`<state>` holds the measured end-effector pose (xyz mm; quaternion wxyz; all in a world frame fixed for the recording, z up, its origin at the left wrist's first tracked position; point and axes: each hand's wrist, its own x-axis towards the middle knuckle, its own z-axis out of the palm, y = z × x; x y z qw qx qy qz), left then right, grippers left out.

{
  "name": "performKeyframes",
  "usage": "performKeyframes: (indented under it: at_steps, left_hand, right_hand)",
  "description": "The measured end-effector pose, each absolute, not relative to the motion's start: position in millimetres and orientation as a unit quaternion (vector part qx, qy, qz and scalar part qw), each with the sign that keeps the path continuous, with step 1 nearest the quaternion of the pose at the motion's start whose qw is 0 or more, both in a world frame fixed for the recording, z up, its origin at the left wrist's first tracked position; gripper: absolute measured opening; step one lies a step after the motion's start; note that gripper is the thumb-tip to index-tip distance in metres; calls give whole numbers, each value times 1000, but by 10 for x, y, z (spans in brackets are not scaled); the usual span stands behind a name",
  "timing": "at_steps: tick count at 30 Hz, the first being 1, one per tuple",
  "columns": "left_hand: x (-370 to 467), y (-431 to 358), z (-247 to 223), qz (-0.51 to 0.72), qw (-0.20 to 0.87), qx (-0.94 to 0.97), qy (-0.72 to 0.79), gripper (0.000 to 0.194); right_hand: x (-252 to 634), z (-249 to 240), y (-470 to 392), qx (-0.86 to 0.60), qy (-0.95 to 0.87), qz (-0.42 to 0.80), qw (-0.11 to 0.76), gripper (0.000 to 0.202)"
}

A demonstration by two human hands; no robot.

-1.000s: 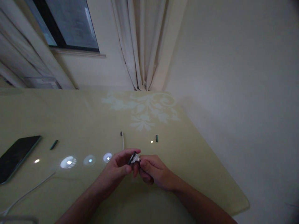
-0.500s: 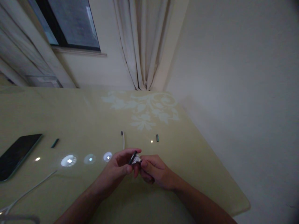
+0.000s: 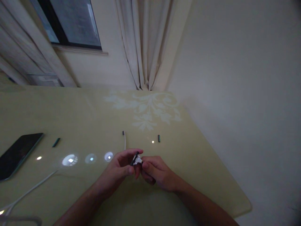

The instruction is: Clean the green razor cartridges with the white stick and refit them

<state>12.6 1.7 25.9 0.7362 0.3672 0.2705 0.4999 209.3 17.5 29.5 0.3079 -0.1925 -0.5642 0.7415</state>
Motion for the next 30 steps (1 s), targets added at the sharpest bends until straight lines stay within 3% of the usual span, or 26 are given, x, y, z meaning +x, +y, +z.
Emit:
performKeyframes:
  at_steps: [30]
  left_hand:
    - [37, 40, 258, 483, 725, 387, 303, 50]
  right_hand:
    - [2108, 334, 182, -220, -566, 743, 283, 58]
